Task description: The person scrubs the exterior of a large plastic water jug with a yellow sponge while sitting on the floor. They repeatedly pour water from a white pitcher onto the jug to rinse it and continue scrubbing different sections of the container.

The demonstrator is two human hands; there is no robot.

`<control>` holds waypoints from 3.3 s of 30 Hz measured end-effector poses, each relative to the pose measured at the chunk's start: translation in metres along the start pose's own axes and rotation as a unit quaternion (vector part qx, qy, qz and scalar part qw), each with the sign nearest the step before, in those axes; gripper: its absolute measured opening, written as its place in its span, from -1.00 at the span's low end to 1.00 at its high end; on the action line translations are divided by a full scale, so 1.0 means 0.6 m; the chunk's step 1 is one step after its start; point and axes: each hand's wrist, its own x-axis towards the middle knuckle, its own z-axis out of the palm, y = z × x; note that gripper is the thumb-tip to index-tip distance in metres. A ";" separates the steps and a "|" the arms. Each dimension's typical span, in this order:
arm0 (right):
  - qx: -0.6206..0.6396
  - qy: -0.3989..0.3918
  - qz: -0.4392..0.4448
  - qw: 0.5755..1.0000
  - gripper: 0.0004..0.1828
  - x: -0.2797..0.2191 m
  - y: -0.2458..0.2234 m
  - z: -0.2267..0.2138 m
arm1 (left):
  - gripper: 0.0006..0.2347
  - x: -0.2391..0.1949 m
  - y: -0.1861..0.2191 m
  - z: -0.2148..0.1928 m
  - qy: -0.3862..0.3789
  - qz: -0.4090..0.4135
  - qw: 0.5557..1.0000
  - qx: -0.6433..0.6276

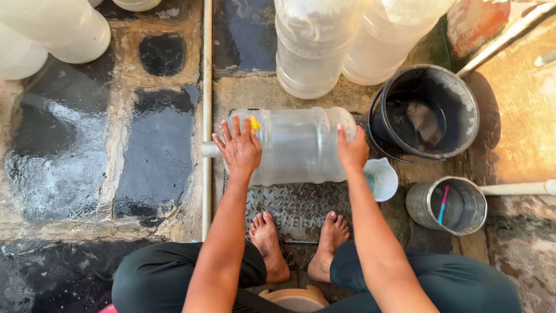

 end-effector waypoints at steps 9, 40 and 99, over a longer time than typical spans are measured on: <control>0.065 0.125 -0.187 0.972 -0.28 -0.144 0.122 0.073 | -0.54 -0.066 0.240 0.073 -0.076 0.201 0.972 -0.096; -0.154 -0.271 -0.338 0.888 -0.39 -0.134 -0.159 0.085 | -0.22 -0.160 0.029 0.006 0.098 0.140 0.980 -0.104; -0.096 -0.022 0.140 0.985 -0.83 0.019 0.307 -0.019 | -0.52 -0.137 0.070 0.038 0.112 0.039 0.992 -0.049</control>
